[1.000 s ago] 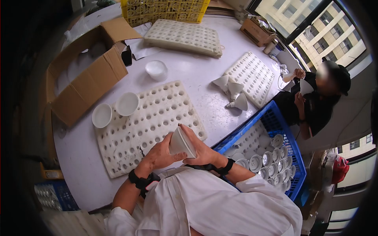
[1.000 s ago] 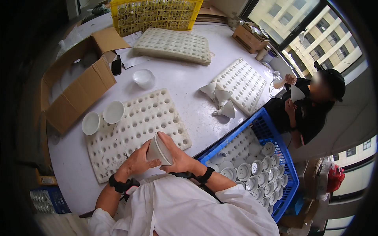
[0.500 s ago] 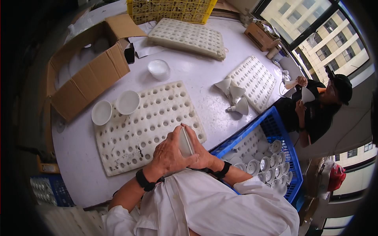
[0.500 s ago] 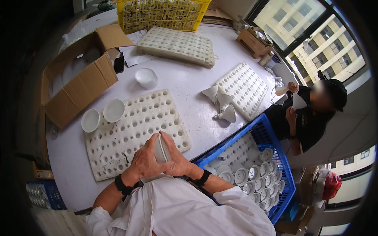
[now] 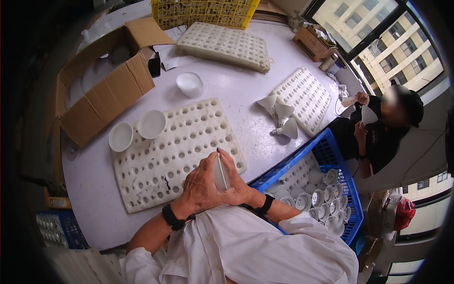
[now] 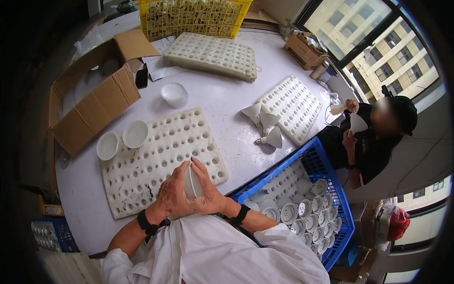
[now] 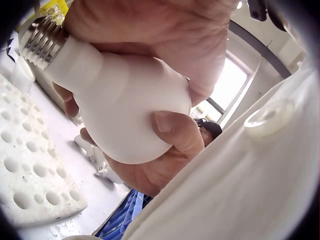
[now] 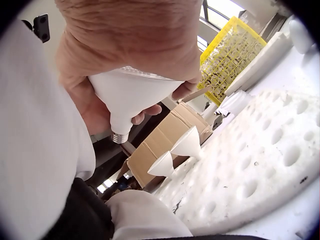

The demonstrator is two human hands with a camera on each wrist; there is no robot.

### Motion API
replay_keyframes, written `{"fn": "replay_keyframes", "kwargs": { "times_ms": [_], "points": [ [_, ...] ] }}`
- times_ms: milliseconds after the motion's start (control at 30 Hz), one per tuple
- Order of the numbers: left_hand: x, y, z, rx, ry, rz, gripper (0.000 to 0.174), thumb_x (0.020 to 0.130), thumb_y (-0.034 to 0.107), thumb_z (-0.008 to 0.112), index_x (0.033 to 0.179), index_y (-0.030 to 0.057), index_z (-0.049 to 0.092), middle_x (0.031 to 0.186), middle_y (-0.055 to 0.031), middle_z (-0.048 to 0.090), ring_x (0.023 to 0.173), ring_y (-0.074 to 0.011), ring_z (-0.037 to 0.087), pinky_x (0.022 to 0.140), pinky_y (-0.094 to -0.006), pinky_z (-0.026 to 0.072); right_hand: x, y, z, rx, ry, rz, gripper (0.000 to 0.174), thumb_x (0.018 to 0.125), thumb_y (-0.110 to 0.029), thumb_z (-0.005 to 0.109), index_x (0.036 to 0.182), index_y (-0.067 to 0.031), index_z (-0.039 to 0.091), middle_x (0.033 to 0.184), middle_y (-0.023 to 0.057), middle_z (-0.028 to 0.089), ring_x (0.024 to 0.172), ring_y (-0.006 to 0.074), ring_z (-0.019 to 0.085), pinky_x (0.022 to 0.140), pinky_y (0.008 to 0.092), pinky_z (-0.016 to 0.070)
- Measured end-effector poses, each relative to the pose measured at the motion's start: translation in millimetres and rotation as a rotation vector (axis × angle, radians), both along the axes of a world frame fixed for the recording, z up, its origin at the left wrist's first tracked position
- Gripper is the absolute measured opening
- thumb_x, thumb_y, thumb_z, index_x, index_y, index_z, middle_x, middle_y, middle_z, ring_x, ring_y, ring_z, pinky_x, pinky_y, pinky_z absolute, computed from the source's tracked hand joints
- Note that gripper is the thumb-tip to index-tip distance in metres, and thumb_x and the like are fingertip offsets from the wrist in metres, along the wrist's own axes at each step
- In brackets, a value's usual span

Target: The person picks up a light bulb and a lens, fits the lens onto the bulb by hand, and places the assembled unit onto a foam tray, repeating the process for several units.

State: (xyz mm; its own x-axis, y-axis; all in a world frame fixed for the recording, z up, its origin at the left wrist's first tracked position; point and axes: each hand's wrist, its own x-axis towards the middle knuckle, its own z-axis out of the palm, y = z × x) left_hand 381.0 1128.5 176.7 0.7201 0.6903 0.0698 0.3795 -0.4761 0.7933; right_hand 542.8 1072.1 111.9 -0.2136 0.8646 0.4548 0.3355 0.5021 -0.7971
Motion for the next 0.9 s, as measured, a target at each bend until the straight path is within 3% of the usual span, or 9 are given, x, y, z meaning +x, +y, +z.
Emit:
{"fn": "replay_keyframes", "kwargs": {
  "times_ms": [333,500,567,600,667,733,767,867,900],
  "points": [
    [3.6,16.7,-3.8,-0.173,0.023,0.055,0.092,0.064,0.033,0.071,0.134,-0.0057,0.027,0.126,-0.0283,0.046,0.113,-0.0395,0.051,0.095,-0.041,0.0421,-5.7,6.1,16.8,-0.265,0.058,-0.01,0.103,0.061,-0.01,0.066,0.145,0.0,0.006,0.147,0.0243,0.011,0.138,0.0375,0.011,0.111,0.0433,0.0147],
    [2.8,27.4,-29.5,-0.343,-0.074,0.092,0.085,0.066,0.034,0.069,0.13,-0.0061,0.031,0.121,-0.0238,0.051,0.107,-0.0337,0.056,0.088,-0.0404,0.0461,0.0,12.9,18.7,-0.286,-0.049,0.014,0.109,0.064,-0.021,0.074,0.145,-0.0019,0.004,0.148,0.0238,0.008,0.139,0.0366,0.01,0.112,0.0428,0.0141],
    [0.0,34.8,-48.8,-0.704,-0.37,0.086,0.072,0.071,0.036,0.064,0.126,-0.004,0.039,0.115,-0.0185,0.056,0.102,-0.0282,0.057,0.086,-0.0376,0.0469,7.9,16.6,23.4,-0.308,-0.106,0.043,0.112,0.065,-0.026,0.077,0.146,-0.0024,0.003,0.148,0.0238,0.008,0.139,0.0362,0.009,0.112,0.0424,0.013],
    [-2.8,38.1,-53.6,-0.702,-0.367,0.084,0.072,0.071,0.036,0.064,0.126,-0.004,0.039,0.115,-0.0185,0.056,0.102,-0.0282,0.057,0.086,-0.0376,0.0469,13.3,18.4,22.1,-0.387,0.001,0.039,0.109,0.068,-0.03,0.076,0.146,-0.0025,0.004,0.148,0.0237,0.011,0.137,0.0354,0.015,0.11,0.0423,0.0189],
    [-6.2,43.9,-57.4,-1.316,-0.644,0.137,0.063,0.078,0.041,0.057,0.124,-0.0009,0.045,0.118,-0.0168,0.055,0.104,-0.0284,0.057,0.09,-0.0392,0.0457,20.7,19.0,20.3,-0.464,0.11,0.032,0.106,0.072,-0.035,0.075,0.146,-0.0025,0.006,0.148,0.0235,0.014,0.136,0.0346,0.021,0.109,0.0422,0.0247],
    [-7.1,46.4,-58.0,-1.36,-0.691,0.116,0.062,0.079,0.043,0.053,0.123,-0.0005,0.047,0.118,-0.0169,0.056,0.106,-0.0288,0.056,0.091,-0.0397,0.0449,25.4,21.5,20.5,-0.822,0.558,-0.236,0.086,0.082,-0.033,0.066,0.144,-0.0017,0.015,0.141,0.0198,0.031,0.114,0.0284,0.051,0.089,0.0358,0.0471],
    [-7.8,46.6,-59.2,-1.41,-0.738,0.098,0.061,0.081,0.046,0.05,0.122,0.0,0.048,0.118,-0.017,0.056,0.107,-0.0292,0.055,0.092,-0.0402,0.0441,26.1,22.2,19.8,-0.819,0.56,-0.237,0.086,0.082,-0.033,0.066,0.144,-0.0017,0.015,0.141,0.0198,0.031,0.114,0.0284,0.051,0.089,0.0358,0.0471],
    [-4.8,48.9,-70.9,-1.54,-0.831,0.113,0.054,0.083,0.04,0.049,0.118,-0.0006,0.05,0.115,-0.0144,0.056,0.106,-0.0256,0.054,0.092,-0.04,0.0435,22.9,22.1,19.4,-1.109,0.876,-0.217,0.061,0.091,-0.024,0.056,0.14,0.0005,0.029,0.118,0.0113,0.051,0.069,0.0143,0.06,0.055,0.0233,0.0515],
    [-2.1,49.2,-78.0,-1.543,-0.823,0.107,0.054,0.083,0.04,0.049,0.118,-0.0006,0.05,0.115,-0.0144,0.056,0.106,-0.0256,0.054,0.092,-0.04,0.0435,20.2,22.9,20.3,-1.105,0.883,-0.223,0.061,0.091,-0.024,0.056,0.14,0.0005,0.029,0.118,0.0113,0.051,0.069,0.0143,0.06,0.055,0.0233,0.0515]
  ]
}}
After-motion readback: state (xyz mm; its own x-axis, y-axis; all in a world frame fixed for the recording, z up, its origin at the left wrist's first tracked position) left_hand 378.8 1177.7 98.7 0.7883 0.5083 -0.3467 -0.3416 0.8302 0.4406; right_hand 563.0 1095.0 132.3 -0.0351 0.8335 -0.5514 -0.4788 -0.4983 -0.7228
